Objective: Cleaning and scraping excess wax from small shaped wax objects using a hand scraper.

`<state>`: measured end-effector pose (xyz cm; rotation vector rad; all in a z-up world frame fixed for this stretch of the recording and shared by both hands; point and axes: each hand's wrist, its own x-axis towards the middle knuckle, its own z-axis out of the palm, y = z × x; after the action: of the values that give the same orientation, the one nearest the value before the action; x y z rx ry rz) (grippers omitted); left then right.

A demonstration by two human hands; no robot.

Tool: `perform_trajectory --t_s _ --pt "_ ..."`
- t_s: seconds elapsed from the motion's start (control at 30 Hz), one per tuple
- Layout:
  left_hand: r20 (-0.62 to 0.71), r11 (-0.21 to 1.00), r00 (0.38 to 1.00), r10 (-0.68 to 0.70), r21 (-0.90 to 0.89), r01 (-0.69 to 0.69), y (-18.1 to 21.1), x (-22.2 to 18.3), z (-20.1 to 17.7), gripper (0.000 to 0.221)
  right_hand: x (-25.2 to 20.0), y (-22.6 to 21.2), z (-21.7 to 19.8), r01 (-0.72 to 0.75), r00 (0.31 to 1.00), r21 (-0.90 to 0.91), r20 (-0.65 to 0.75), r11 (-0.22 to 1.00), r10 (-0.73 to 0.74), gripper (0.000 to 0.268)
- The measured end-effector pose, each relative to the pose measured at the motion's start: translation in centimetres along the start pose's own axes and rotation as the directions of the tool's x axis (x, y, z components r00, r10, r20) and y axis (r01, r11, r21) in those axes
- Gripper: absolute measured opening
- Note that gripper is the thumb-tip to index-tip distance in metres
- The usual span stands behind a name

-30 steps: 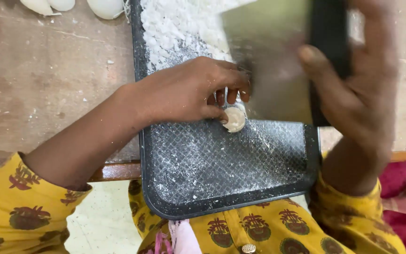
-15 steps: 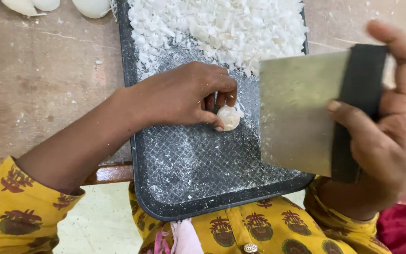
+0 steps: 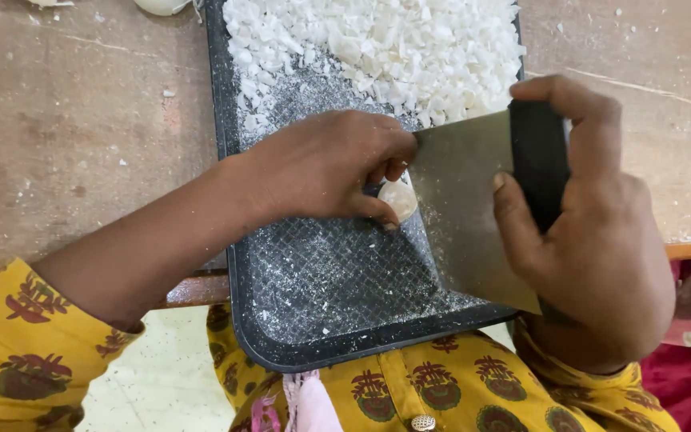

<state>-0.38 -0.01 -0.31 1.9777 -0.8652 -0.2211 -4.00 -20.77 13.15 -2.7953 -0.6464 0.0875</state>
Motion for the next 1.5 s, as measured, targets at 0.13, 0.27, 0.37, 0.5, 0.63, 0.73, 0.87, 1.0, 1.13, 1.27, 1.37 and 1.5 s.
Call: perform_trajectory --t_s 0.13,0.27,0.37,0.5,0.63,0.73,0.87,1.0,1.13,1.27,1.37,1.5 --pt "-0.053 0.998 0.997 0.047 0.048 -0.044 0.0 -0.1 0.4 0.046 0.3 -0.2 0.3 0.133 0.991 -0.013 0.017 0.991 -0.133 0.054" --pt "-0.033 0.998 0.999 0.007 0.064 -0.005 0.4 0.1 0.1 0.047 1.4 -0.6 0.2 0.113 0.993 -0.101 0.044 0.988 -0.109 0.055" --pt "0.016 0.998 0.998 -0.065 -0.001 0.065 0.6 0.2 -0.1 0.043 2.3 -0.8 0.1 0.213 0.977 -0.068 0.024 0.975 -0.211 0.054" --pt "0.018 0.997 0.997 -0.071 0.028 0.071 0.6 0.2 0.0 0.042 3.5 -0.9 0.1 0.282 0.959 -0.07 0.051 0.957 -0.278 0.055" --pt "0.016 0.996 0.996 -0.084 0.036 0.083 0.8 0.3 0.1 0.044 4.4 -0.4 0.2 0.286 0.956 -0.042 0.088 0.957 -0.281 0.056" --pt "0.042 0.99 0.99 -0.132 0.044 0.131 1.0 0.3 -0.1 0.045 4.8 0.5 0.6 0.406 0.914 -0.097 0.075 0.909 -0.4 0.058" --pt "0.0 0.999 0.999 -0.042 0.025 0.042 0.8 0.3 -0.1 0.046 5.8 1.2 0.9 0.346 0.937 -0.146 0.102 0.927 -0.334 0.066" --pt "-0.009 0.997 1.0 -0.022 0.07 0.023 0.8 0.2 -0.2 0.047 6.0 1.9 1.2 0.364 0.931 -0.147 0.076 0.92 -0.356 0.068" --pt "0.022 0.996 0.999 -0.029 0.08 0.027 0.7 0.4 -0.3 0.047 5.8 3.1 1.5 0.36 0.933 -0.149 0.058 0.921 -0.355 0.068" --pt "0.016 0.99 1.0 0.007 0.143 -0.01 0.5 0.3 -0.3 0.047 6.1 4.1 1.2 0.362 0.932 -0.086 0.032 0.928 -0.36 0.06" --pt "0.0 0.984 0.998 0.056 0.167 -0.056 0.2 0.2 -0.6 0.047 7.8 6.5 1.7 0.36 0.931 0.045 0.045 0.932 -0.362 0.059" --pt "0.007 0.988 0.995 0.103 0.111 -0.103 0.2 0.1 -0.6 0.05 9.8 10.1 3.9 0.274 0.922 0.449 0.128 0.851 -0.364 0.052"
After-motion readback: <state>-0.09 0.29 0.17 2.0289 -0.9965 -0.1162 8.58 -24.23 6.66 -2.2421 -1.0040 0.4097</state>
